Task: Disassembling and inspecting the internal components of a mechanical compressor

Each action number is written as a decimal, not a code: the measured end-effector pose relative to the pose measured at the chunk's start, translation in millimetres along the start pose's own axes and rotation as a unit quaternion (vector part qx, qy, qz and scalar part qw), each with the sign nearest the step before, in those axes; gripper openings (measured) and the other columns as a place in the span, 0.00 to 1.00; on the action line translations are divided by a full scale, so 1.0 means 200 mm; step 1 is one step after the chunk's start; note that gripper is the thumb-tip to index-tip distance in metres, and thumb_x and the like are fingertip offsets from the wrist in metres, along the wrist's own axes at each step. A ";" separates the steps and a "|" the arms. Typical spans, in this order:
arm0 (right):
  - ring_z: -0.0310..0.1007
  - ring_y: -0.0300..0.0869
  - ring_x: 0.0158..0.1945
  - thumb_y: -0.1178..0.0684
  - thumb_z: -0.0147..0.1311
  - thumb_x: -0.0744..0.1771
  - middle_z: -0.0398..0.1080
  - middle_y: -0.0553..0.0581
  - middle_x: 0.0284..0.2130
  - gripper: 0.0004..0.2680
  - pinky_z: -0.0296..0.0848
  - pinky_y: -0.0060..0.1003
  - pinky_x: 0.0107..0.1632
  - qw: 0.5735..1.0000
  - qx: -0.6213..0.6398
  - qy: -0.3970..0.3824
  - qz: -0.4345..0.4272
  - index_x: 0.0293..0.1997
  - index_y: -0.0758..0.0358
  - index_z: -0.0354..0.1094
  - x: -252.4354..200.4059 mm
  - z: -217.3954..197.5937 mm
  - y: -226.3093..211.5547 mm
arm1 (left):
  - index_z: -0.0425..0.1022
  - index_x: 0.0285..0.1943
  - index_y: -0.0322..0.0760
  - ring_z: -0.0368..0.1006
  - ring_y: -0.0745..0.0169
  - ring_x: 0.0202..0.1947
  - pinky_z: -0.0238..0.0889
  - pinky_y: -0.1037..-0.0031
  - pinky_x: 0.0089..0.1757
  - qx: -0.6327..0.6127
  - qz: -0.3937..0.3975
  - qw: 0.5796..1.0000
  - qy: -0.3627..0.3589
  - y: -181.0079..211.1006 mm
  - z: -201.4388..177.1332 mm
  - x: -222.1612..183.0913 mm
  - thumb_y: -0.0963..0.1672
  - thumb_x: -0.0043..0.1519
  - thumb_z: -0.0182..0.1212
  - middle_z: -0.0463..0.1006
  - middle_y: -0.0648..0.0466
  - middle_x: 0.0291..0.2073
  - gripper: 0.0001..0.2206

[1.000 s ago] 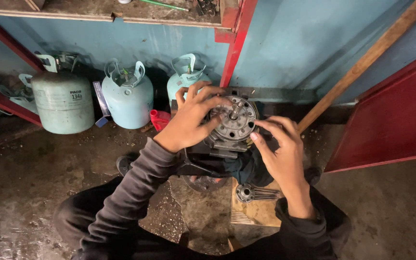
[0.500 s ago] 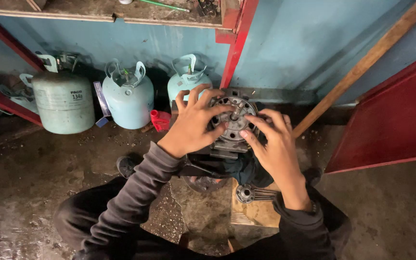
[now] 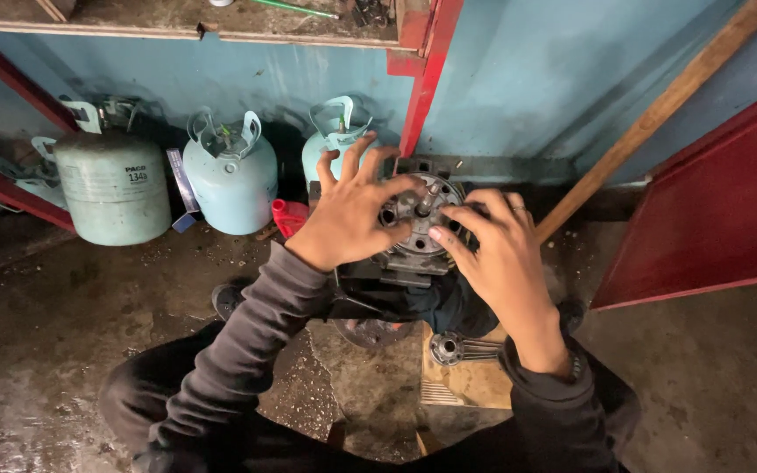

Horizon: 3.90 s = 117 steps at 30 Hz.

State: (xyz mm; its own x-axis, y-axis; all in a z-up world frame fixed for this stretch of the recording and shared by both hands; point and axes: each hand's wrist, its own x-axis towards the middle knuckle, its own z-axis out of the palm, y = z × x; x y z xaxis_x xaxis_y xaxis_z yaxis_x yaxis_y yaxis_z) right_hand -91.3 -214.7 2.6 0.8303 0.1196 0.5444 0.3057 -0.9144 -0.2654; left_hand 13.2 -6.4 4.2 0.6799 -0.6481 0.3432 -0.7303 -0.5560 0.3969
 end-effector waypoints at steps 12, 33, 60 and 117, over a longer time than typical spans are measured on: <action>0.72 0.62 0.43 0.47 0.66 0.63 0.74 0.60 0.35 0.05 0.70 0.52 0.49 0.994 0.075 -0.056 0.064 0.37 0.53 0.81 0.11 0.01 0.10 | 0.73 0.54 0.67 0.38 0.41 0.75 0.29 0.38 0.61 -0.052 -0.026 0.998 -0.020 -0.03 0.00 0.01 0.56 0.53 0.63 0.58 0.55 0.66 0.19; 0.71 0.59 0.53 0.53 0.53 0.69 0.72 0.60 0.48 0.08 0.67 0.48 0.56 0.982 0.180 -0.030 0.042 0.50 0.51 0.78 0.01 0.01 0.14 | 0.74 0.57 0.66 0.36 0.41 0.77 0.24 0.37 0.63 -0.227 -0.077 0.970 0.031 -0.03 0.14 -0.05 0.52 0.53 0.65 0.55 0.54 0.72 0.21; 0.60 0.59 0.64 0.33 0.30 0.73 0.64 0.60 0.59 0.21 0.56 0.53 0.66 0.989 0.093 0.105 -0.043 0.60 0.50 0.71 -0.11 0.24 0.14 | 0.75 0.56 0.65 0.39 0.37 0.77 0.26 0.37 0.63 -0.254 -0.074 0.963 0.057 -0.05 0.19 -0.05 0.50 0.52 0.66 0.57 0.52 0.72 0.20; 0.69 0.45 0.58 0.41 0.27 0.76 0.69 0.64 0.53 0.21 0.67 0.43 0.65 0.928 0.319 0.170 0.087 0.56 0.70 0.66 -0.27 -0.05 0.24 | 0.69 0.64 0.35 0.61 0.52 0.67 0.53 0.60 0.64 -0.445 0.001 0.864 0.235 0.10 0.07 -0.29 0.48 0.73 0.55 0.66 0.44 0.66 0.16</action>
State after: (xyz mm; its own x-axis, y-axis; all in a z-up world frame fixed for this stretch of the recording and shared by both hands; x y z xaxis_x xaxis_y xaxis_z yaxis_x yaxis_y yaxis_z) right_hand -125.5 -268.0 -31.8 0.7308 -0.2366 0.6403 0.4845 -0.4810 -0.7307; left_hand -42.4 12.0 -19.7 0.7833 -0.2488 0.5696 -0.5336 0.2008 0.8215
